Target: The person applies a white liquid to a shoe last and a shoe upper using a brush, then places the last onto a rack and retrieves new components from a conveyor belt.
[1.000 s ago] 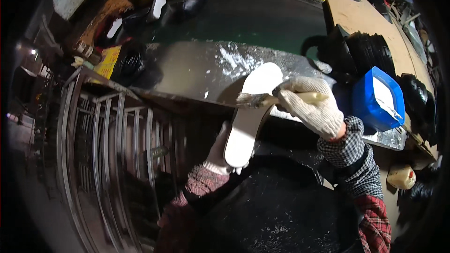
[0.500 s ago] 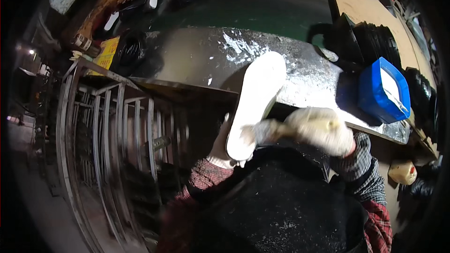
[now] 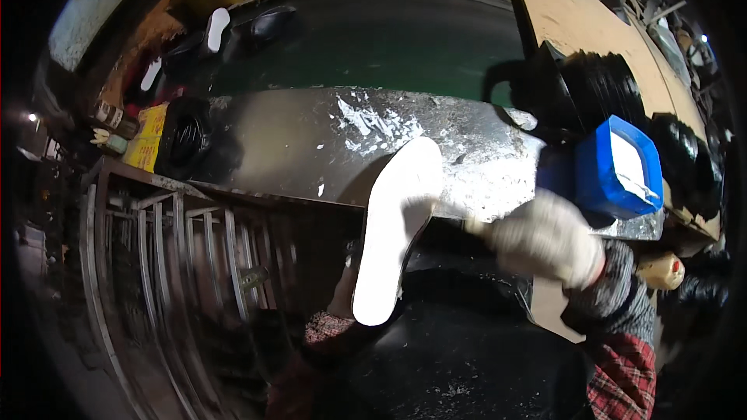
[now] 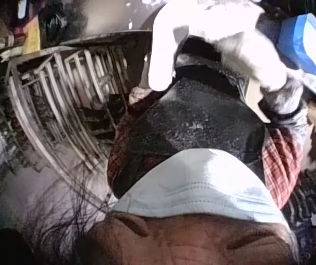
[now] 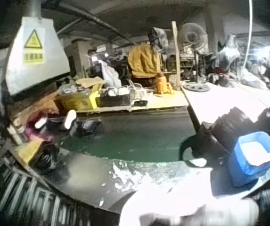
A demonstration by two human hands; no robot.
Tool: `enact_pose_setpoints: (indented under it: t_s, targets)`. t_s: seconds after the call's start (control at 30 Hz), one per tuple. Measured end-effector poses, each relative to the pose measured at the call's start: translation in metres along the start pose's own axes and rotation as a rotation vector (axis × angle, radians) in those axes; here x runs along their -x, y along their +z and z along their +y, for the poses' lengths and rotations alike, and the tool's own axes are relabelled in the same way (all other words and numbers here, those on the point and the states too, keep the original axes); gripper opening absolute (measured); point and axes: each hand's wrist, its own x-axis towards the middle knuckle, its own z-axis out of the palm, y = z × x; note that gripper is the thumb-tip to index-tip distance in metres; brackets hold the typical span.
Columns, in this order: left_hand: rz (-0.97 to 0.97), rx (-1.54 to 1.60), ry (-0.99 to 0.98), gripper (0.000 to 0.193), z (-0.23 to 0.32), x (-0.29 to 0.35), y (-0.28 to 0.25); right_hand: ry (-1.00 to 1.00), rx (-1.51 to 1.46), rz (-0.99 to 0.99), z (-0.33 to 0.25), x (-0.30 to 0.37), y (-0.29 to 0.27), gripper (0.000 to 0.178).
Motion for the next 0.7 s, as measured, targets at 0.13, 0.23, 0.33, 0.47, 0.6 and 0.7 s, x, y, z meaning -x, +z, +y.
enact_pose_setpoints:
  t_s: [0.13, 0.23, 0.33, 0.47, 0.6, 0.7]
  targets:
    - [-0.624, 1.261, -0.062, 0.060, -0.007, -0.001, -0.013, -0.178, 0.219, 0.160, 0.042, -0.066, -0.006, 0.025]
    - [-0.369, 1.274, 0.053, 0.057, 0.014, -0.006, -0.014, -0.368, 0.341, -0.037, 0.001, -0.067, -0.002, 0.027]
    - [0.029, 1.088, 0.094, 0.050, 0.066, -0.017, -0.023, -0.449, 0.166, -0.094, -0.035, -0.042, -0.019, 0.028]
    - [0.125, 0.674, 0.053, 0.037, 0.133, -0.039, -0.054, -0.300, 0.001, 0.279, -0.014, 0.008, -0.042, 0.028]
    - [0.120, 1.117, 0.040, 0.045, 0.152, -0.084, -0.114, 0.004, -0.040, 0.667, 0.006, 0.098, -0.071, 0.026]
    - [0.452, 0.899, 0.476, 0.029, 0.184, -0.137, -0.044, 0.209, -0.260, 1.079, 0.025, 0.164, -0.076, 0.031]
